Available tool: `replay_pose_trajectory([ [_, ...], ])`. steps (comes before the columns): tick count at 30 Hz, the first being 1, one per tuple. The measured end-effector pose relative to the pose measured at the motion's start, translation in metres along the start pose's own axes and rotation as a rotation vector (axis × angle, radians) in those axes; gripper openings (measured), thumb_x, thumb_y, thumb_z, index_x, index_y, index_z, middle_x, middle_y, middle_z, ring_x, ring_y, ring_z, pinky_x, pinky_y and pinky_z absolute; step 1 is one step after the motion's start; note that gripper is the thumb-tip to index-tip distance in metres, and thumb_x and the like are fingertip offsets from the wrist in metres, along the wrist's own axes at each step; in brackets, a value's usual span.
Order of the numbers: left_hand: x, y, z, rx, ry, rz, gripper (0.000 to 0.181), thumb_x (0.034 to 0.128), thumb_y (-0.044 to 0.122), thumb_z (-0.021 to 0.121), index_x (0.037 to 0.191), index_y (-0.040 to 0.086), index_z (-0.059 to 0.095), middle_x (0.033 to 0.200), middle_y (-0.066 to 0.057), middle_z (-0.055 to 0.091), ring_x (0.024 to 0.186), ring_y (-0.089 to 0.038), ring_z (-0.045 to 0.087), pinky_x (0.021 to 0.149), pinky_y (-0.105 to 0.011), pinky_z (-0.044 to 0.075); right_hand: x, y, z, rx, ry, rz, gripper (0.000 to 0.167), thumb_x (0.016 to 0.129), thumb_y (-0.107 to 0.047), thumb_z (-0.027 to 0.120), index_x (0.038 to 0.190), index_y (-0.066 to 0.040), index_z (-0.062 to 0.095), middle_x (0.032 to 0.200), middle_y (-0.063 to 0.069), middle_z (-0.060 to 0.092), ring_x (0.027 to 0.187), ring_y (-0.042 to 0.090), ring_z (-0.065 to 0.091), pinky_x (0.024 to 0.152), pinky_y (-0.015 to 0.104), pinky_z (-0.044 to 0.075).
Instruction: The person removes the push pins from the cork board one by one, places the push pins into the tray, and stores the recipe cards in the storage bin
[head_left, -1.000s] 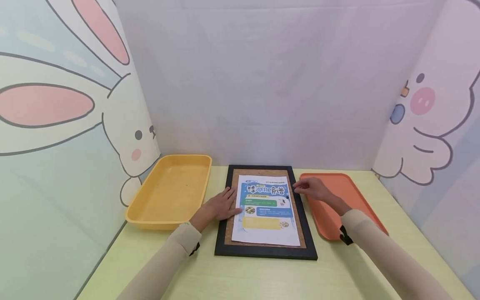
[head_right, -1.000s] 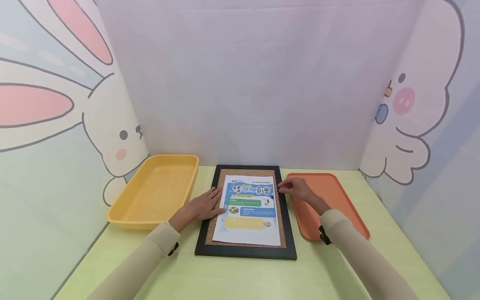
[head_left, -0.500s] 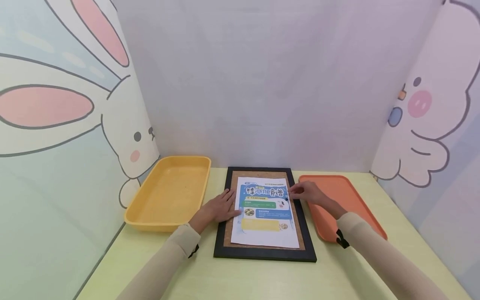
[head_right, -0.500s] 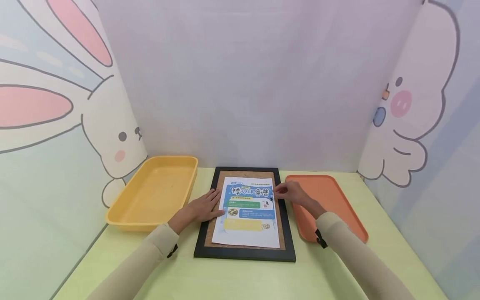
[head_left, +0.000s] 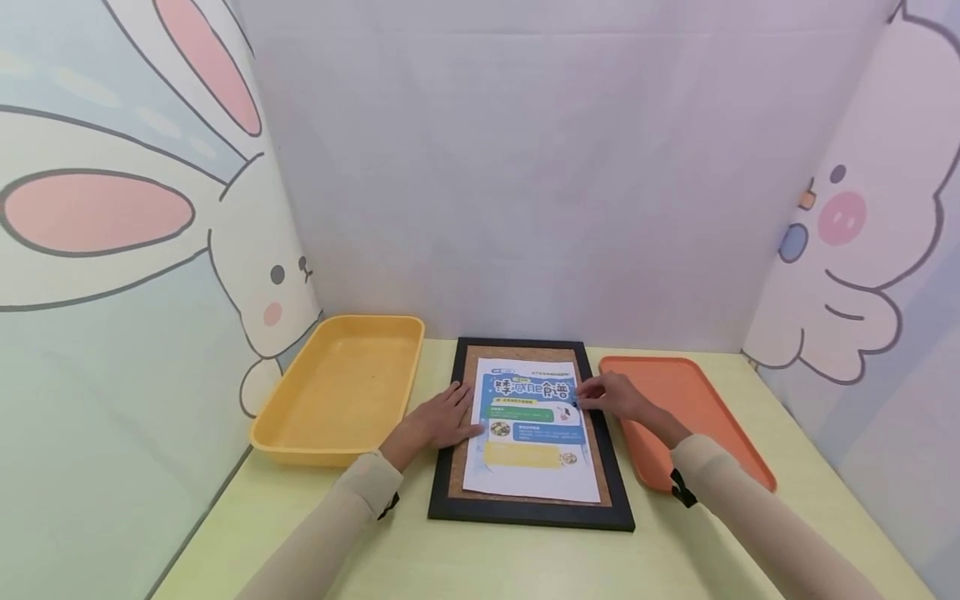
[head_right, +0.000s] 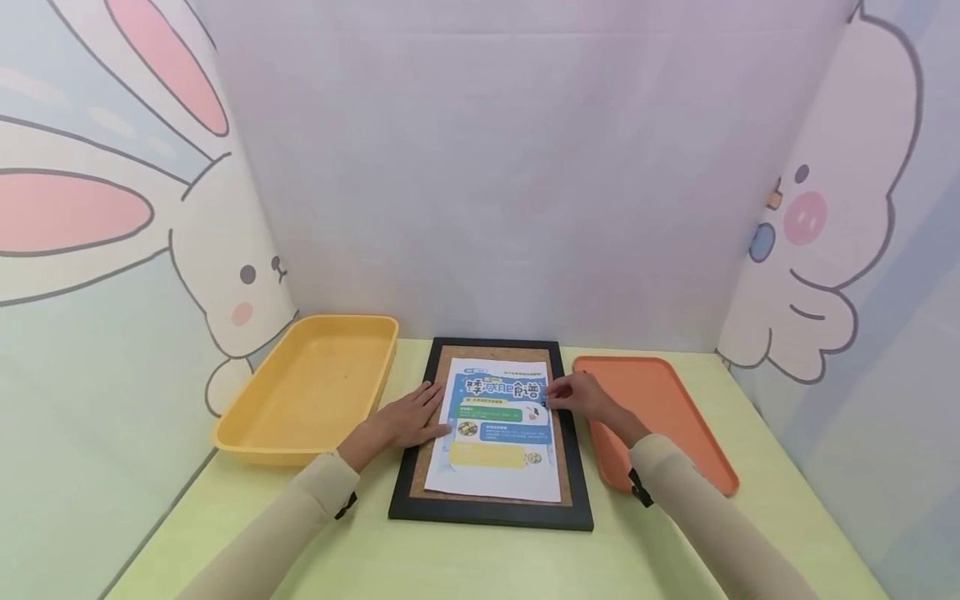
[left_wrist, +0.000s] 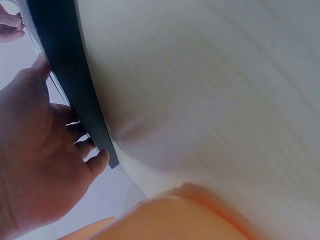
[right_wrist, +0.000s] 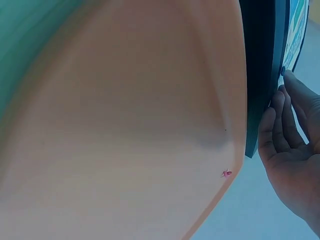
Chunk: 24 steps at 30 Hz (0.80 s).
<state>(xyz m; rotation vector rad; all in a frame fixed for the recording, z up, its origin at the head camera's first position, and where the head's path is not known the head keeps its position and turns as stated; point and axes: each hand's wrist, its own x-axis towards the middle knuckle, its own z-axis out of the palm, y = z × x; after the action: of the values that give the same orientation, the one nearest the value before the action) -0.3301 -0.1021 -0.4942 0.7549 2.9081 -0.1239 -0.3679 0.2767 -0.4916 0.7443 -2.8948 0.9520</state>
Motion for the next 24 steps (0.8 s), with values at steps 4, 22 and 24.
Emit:
replay_pose_trajectory([
  [4,0.0005,0.0004,0.0003,0.009,-0.002,0.000,0.089,0.1027,0.070,0.037,0.165,0.008,0.026,0.172,-0.009,0.022,0.159,-0.030,0.016,0.127,-0.043,0.023,0.0001,0.0024,0.0033,0.015,-0.011,0.010,0.020,0.093,-0.012,0.080,0.111,-0.003,0.080,0.105,0.007,0.078,0.081,0.014,0.061,0.069,0.023,0.051],
  [22,-0.0007,-0.0015,-0.0027,-0.019,0.007,0.013,0.090,0.1023,0.071,0.037,0.165,0.007,0.025,0.172,-0.011,0.021,0.159,-0.030,0.018,0.126,-0.044,0.025,0.0052,0.0069,0.0064,-0.034,-0.020,-0.012,0.015,0.092,-0.014,0.080,0.106,-0.009,0.083,0.102,0.004,0.079,0.079,0.013,0.059,0.067,0.023,0.049],
  [24,-0.0002,-0.0017,-0.0019,-0.018,0.006,0.012,0.090,0.1021,0.071,0.038,0.165,0.008,0.026,0.172,-0.010,0.021,0.159,-0.030,0.018,0.126,-0.044,0.025,0.0050,0.0064,0.0066,-0.035,-0.019,-0.012,0.014,0.092,-0.014,0.081,0.105,-0.009,0.083,0.101,0.004,0.079,0.079,0.013,0.060,0.067,0.023,0.050],
])
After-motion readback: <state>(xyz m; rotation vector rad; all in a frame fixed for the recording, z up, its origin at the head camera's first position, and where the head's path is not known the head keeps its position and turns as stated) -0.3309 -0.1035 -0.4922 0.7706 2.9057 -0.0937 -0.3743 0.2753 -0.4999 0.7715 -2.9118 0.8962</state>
